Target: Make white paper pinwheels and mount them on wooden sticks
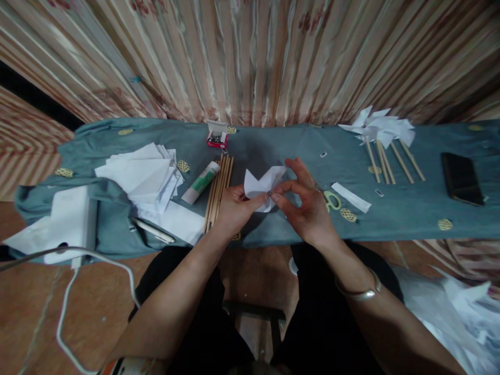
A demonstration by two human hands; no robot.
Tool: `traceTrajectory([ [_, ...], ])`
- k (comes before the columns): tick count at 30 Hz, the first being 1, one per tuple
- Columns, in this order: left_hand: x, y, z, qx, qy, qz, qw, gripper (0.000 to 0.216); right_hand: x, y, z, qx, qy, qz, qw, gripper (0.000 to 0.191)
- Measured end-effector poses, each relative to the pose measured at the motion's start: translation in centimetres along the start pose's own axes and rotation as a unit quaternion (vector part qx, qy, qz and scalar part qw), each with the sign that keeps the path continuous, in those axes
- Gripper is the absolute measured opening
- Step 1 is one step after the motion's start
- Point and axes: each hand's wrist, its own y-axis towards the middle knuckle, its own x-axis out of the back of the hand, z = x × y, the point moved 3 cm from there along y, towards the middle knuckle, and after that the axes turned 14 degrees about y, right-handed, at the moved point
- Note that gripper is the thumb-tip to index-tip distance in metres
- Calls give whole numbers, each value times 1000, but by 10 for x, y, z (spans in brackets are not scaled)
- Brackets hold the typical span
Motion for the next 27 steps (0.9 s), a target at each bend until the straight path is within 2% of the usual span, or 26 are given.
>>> traceTrajectory([
  [12,2,1,1,-4,-3,5,1000,28,-7,2,-4,-31,59,-55,996,10],
  [15,2,2,2,8,-24,7,1000,29,-7,2,-4,-46,69,-88,993,18],
  [17,1,3,3,15,-36,6,999,30,-6,2,-7,-56,85,-115,988,34],
  [20,1,2,3,23,-32,8,999,29,-8,2,-16,-80,145,-125,978,56],
  [24,1,2,4,31,-25,19,999,28,-16,4,-27,-137,279,-74,947,47],
  [27,0,2,6,31,-33,21,999,27,-18,4,-28,-167,340,-84,922,54],
])
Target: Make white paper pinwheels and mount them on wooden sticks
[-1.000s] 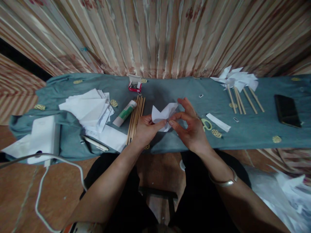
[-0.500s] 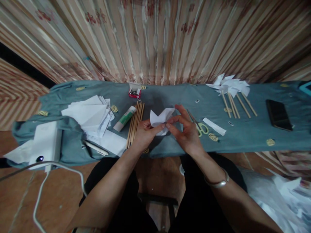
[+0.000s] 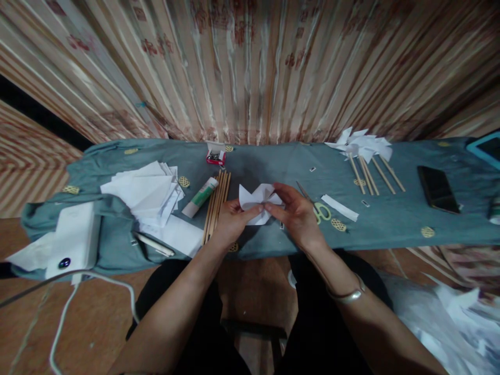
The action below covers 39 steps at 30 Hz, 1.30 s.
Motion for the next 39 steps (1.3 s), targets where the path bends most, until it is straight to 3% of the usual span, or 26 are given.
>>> traceTrajectory([
  [6,-1,1,1,6,-2,-8,1000,25,-2,-2,3,-24,15,-29,999,90],
  [9,-1,0,-1,6,2,-14,1000,26,-2,-3,4,-22,3,-36,999,96],
  [22,-2,-2,-3,1,13,-32,999,32,-4,-3,5,4,-7,-43,999,83],
  [39,0,-4,-6,-17,31,-43,998,30,-6,3,5,-24,7,-32,999,74],
])
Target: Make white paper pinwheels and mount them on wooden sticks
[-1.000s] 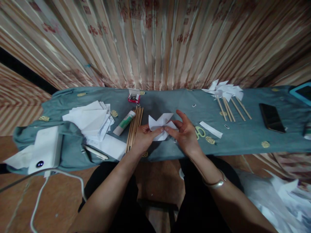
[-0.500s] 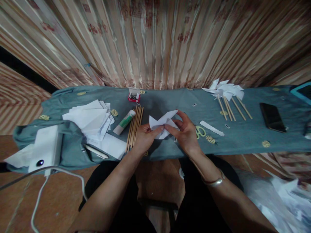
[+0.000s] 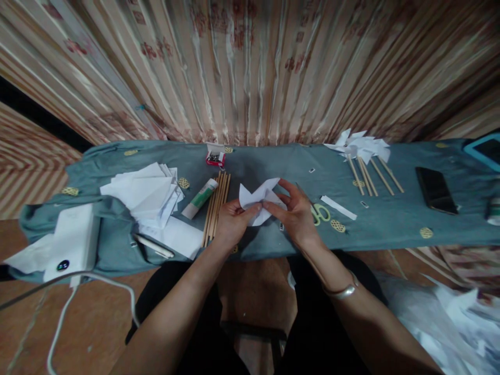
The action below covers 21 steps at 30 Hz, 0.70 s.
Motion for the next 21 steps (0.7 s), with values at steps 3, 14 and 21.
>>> traceTrajectory([
  [3,0,1,-1,-2,-7,-6,1000,28,1,1,-1,-12,0,7,1000,70],
  [14,-1,1,-4,4,-32,7,999,30,1,1,-1,-33,10,13,999,63],
  [21,1,1,-1,-11,-13,1,1000,28,1,1,-1,-38,26,5,999,59],
])
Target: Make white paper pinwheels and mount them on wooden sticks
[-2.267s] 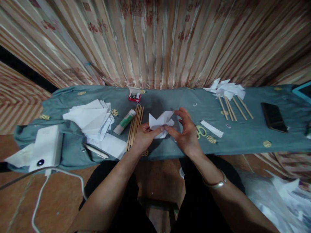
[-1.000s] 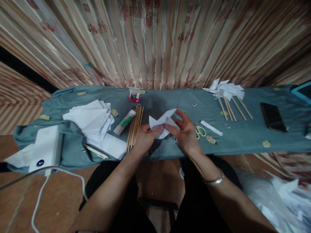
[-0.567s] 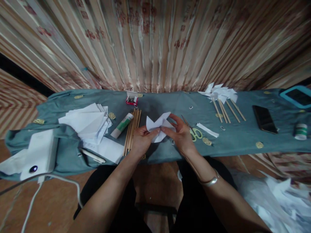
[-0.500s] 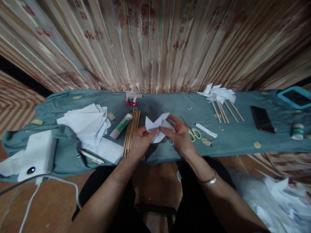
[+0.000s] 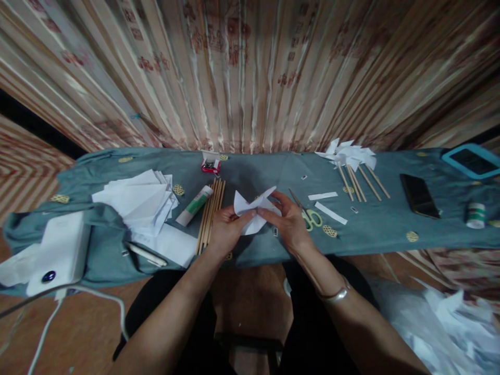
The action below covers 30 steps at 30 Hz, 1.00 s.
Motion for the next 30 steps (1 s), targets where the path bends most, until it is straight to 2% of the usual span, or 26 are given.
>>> traceTrajectory([
  [5,0,-1,-1,9,-4,0,1000,33,-2,-1,1,5,-2,-5,1000,56],
  [19,-3,-1,-6,4,-29,-15,999,27,-3,-3,2,-6,15,-6,1000,67],
  [30,-5,-1,-4,17,-39,-20,999,27,-4,-5,1,-21,36,-15,999,61],
])
